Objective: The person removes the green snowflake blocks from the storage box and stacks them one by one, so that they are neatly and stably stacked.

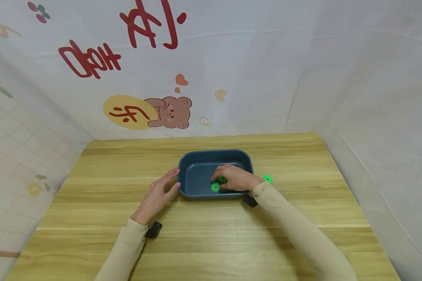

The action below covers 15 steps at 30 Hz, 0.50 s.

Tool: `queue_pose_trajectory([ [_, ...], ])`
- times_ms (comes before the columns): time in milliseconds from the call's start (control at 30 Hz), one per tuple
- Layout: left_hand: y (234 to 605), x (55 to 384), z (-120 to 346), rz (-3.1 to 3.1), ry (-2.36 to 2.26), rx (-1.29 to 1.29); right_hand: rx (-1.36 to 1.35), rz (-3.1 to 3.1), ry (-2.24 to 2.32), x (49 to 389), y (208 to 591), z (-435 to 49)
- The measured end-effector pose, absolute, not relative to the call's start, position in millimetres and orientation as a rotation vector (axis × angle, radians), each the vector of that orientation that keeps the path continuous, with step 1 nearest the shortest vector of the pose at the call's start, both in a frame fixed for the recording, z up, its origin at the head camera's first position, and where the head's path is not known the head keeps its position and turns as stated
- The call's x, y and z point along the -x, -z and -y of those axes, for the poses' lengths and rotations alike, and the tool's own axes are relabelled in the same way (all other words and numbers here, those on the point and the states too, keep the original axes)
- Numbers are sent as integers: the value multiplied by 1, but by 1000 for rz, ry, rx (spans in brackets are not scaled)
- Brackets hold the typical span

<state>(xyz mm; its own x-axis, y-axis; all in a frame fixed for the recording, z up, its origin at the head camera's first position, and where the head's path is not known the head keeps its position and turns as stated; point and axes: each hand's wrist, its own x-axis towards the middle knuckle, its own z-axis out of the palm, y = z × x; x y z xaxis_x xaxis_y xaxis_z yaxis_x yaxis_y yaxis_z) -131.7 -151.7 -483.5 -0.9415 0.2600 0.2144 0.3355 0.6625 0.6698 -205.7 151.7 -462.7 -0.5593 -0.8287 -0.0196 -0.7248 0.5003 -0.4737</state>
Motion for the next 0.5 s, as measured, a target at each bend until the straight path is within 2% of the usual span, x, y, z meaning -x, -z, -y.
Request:
queue_pose_trajectory([
  [500, 486, 132, 152, 2772, 1142, 480, 1366, -2529, 520, 211, 476, -146],
])
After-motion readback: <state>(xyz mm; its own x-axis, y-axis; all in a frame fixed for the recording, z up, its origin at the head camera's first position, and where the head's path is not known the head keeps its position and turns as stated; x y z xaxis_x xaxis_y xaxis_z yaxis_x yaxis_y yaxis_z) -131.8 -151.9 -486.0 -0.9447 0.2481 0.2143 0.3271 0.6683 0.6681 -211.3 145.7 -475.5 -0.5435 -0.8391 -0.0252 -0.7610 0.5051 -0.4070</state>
